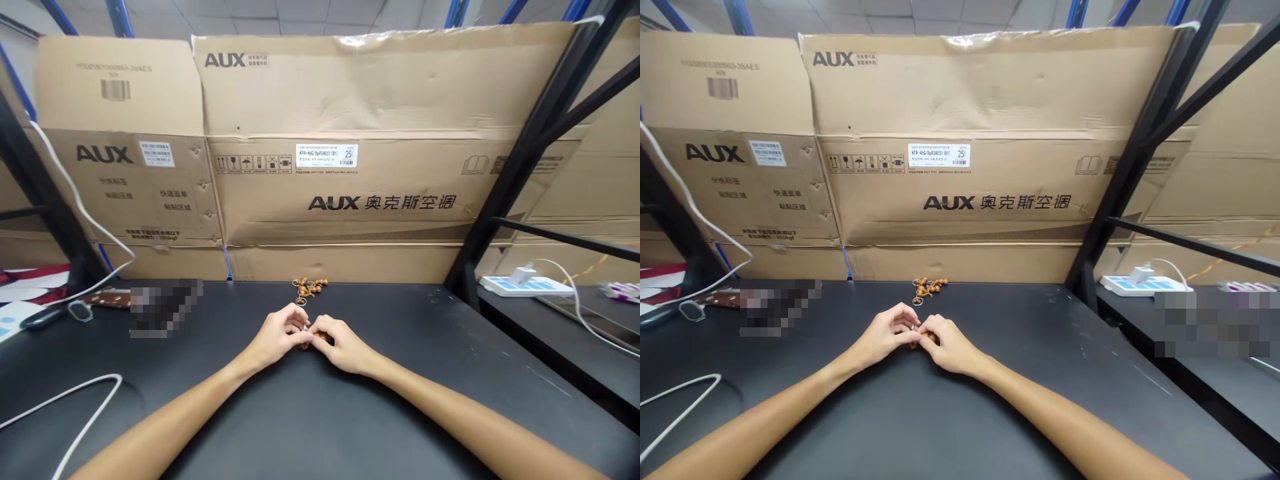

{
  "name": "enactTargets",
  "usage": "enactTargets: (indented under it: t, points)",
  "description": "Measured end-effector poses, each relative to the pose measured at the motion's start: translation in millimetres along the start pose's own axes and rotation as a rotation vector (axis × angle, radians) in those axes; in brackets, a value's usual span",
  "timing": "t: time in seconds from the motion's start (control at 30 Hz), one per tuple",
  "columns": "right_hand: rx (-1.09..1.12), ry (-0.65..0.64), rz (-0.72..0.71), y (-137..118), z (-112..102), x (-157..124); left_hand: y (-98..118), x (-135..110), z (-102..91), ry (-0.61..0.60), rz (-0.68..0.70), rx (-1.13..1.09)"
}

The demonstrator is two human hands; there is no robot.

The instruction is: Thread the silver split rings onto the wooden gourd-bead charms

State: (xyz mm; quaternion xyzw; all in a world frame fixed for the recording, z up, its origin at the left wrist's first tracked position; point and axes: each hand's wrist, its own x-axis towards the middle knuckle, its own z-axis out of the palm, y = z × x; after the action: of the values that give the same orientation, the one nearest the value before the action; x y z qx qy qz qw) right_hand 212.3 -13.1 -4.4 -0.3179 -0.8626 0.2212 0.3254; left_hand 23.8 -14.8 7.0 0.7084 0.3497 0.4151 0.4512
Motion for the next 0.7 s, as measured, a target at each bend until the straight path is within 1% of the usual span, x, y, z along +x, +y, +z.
enactTargets:
  t: [0.13, 0.27, 0.37, 0.47, 0.53, 0.7]
  points:
    - [0.056, -0.05, 0.027, 1.5, -2.3, 0.0, 4.6, -0.3, -0.8, -0.029, 0.021, 0.118]
    - [0.202, -0.087, 0.082, 0.9, -5.5, 1.0, 7.9, -2.2, -1.1, -0.038, 0.028, 0.2]
    - [0.273, -0.086, 0.121, 1.7, -6.1, 2.6, 4.7, -2.2, -1.2, -0.068, 0.042, 0.191]
    - [0.324, -0.069, 0.143, 5.0, -5.7, 4.2, -0.7, -1.1, -1.3, -0.099, 0.042, 0.128]
    - [0.354, -0.063, 0.15, 7.7, -5.7, 4.8, -3.2, -0.4, -1.3, -0.102, 0.045, 0.114]
    - [0.392, -0.07, 0.164, 10.9, -5.6, 4.8, -1.8, -0.8, -0.7, -0.075, 0.045, 0.188]
